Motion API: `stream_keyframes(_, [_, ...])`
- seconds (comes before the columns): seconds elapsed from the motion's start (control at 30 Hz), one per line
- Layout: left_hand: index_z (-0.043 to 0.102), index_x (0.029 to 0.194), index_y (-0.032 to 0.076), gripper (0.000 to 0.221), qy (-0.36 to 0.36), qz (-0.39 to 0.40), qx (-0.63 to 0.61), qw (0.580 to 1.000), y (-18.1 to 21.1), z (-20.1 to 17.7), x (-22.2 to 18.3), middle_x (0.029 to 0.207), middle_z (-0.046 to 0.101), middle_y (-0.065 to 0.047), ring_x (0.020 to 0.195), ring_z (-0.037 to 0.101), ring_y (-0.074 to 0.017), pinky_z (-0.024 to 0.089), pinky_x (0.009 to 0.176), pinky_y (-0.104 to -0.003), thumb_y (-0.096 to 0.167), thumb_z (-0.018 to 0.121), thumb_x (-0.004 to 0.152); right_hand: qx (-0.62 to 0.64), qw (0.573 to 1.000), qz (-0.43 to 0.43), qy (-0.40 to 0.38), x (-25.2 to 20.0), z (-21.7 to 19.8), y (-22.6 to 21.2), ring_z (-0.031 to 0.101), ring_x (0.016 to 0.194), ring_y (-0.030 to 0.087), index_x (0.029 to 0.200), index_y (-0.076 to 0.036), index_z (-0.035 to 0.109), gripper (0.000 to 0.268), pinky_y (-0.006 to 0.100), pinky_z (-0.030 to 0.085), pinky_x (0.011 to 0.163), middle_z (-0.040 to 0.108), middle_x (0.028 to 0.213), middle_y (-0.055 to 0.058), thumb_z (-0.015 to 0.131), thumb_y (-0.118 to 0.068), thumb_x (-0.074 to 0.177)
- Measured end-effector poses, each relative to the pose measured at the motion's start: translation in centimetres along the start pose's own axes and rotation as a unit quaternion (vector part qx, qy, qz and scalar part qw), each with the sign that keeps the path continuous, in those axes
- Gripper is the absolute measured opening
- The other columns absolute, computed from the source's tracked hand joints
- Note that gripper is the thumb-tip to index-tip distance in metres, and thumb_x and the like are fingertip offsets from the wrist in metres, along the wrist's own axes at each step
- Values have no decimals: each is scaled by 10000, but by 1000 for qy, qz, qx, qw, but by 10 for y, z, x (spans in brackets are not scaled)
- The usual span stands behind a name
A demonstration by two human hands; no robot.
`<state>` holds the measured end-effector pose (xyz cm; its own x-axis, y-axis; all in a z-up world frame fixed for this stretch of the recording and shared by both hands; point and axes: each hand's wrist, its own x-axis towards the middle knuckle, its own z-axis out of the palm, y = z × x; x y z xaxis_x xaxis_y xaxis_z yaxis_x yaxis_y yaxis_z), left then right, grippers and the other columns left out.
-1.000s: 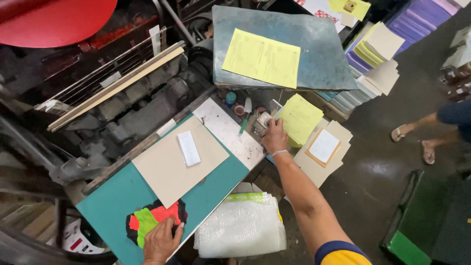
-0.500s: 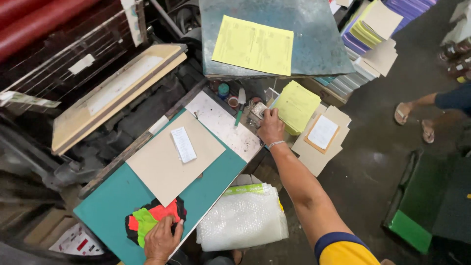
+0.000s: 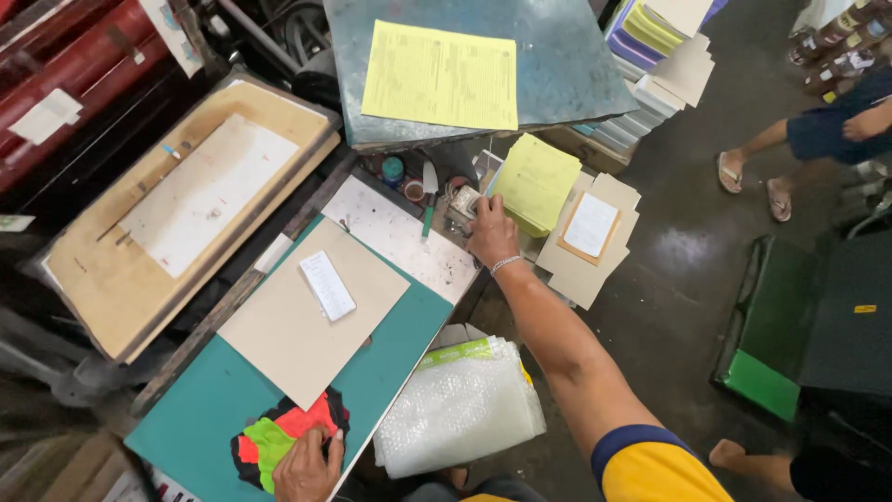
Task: The person starts a printing machine, fans out a stack of yellow papers, and wipes a surface with a cloth. They then place a single sheet onto the machine's platform and press a button.
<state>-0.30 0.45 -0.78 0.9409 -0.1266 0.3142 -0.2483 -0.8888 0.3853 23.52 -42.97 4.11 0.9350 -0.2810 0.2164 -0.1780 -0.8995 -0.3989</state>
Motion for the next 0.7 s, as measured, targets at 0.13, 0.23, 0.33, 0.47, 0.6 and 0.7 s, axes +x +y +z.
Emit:
stream_keyframes(0.13, [643,817,119,219,4,0,4,1000,2,2,-4,690,642,-25,629,662,-220,504,565,-383,284,786,819,4,1000,6,-13,-2,-8,-2,661,850,491,1142,-88,513,463,601,530,732,514,1157,184,806,-152,790])
stream_keyframes(0.23, [652,802,123,219,15,4,18,1000,-3,10,-4,675,636,-29,612,649,-224,495,553,-387,286,798,808,13,1000,14,-18,2,-7,-3,661,861,495,1151,-91,506,469,608,523,739,512,1169,183,806,-152,796])
stream_keyframes(0.33, [658,784,133,221,24,-8,25,999,-5,18,-6,672,638,-32,601,638,-228,483,546,-391,294,809,799,14,999,23,-27,1,-9,1,661,872,497,1154,-93,498,470,610,517,748,508,1181,183,804,-152,802])
stream_keyframes(0.47, [653,806,142,209,27,-45,64,997,12,13,-5,721,641,-33,661,640,-239,482,586,-403,283,805,835,21,998,23,-53,4,-17,0,658,878,494,1144,-91,490,477,603,517,756,508,1175,177,808,-171,797])
stream_keyframes(0.6, [672,895,140,182,20,-80,119,989,26,21,-25,840,654,-58,764,651,-271,495,629,-412,281,787,900,29,997,11,-73,4,-25,6,659,877,486,1139,-93,495,476,597,522,744,513,1151,172,803,-174,785])
stream_keyframes(0.7, [713,1070,105,186,39,-132,154,978,59,33,-51,993,635,-129,904,641,-328,513,729,-442,260,756,975,38,996,-33,-70,0,-26,19,669,883,463,1155,-85,496,446,585,535,743,518,1146,174,774,-178,818])
